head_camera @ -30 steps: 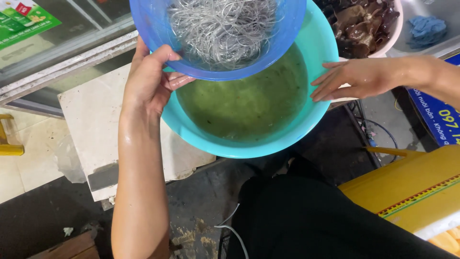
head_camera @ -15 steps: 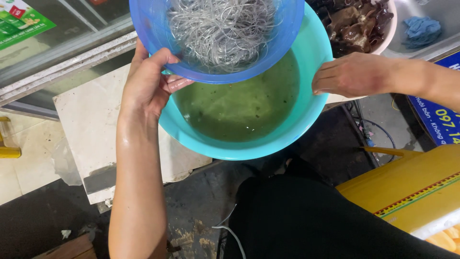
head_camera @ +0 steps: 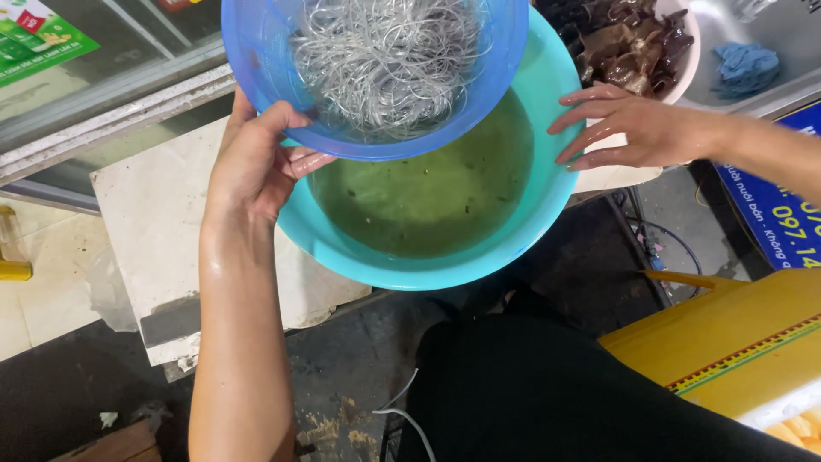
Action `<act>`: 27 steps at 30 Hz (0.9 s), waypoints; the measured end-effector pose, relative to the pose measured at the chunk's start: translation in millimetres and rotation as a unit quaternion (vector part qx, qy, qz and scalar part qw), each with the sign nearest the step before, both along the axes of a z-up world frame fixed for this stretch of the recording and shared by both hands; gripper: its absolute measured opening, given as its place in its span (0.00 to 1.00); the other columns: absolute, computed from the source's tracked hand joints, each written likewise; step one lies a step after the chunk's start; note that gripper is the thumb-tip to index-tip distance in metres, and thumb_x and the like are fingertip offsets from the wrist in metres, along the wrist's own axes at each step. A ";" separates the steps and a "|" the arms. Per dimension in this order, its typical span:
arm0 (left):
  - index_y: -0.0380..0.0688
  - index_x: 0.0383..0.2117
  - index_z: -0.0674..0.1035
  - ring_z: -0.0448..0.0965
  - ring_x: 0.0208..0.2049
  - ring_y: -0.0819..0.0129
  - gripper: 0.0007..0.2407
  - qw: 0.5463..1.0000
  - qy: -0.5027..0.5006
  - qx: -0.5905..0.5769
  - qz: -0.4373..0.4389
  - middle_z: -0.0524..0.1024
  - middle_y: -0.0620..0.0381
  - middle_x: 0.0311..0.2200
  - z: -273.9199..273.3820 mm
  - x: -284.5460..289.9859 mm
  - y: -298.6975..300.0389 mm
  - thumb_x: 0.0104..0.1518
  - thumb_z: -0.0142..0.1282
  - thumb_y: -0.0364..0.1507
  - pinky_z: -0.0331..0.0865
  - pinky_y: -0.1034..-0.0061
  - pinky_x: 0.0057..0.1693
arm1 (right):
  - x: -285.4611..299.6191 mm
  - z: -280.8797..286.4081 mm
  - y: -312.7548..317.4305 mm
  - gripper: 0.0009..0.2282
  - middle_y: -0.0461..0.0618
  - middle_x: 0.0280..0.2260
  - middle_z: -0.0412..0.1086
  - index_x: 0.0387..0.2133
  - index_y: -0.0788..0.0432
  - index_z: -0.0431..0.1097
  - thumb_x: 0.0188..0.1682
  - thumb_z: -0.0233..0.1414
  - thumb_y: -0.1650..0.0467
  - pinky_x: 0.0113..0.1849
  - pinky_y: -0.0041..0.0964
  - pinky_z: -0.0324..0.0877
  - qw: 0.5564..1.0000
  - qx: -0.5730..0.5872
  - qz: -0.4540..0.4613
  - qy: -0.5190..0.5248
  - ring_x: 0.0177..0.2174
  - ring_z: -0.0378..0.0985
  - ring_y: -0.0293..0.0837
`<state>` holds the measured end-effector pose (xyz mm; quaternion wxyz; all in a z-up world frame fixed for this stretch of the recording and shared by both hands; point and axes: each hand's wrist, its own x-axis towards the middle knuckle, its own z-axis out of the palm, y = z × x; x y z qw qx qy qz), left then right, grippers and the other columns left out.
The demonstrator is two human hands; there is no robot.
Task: Washing and sorting wood ear mushrooms and rinsing glass noodles in a kitchen area.
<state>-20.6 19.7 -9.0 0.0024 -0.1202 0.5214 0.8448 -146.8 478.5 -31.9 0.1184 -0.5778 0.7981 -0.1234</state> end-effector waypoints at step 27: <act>0.50 0.61 0.67 0.68 0.17 0.73 0.28 1.000 -0.011 0.018 -0.017 0.76 0.51 0.35 0.0 -37.5 92.1 0.49 0.53 0.18 0.61 0.83 0.21 | -40.7 139.0 -81.0 0.15 0.56 0.44 0.79 0.46 0.58 0.79 0.48 0.63 0.66 0.43 0.40 0.75 0.948 -0.246 -0.039 0.197 0.43 0.81 0.50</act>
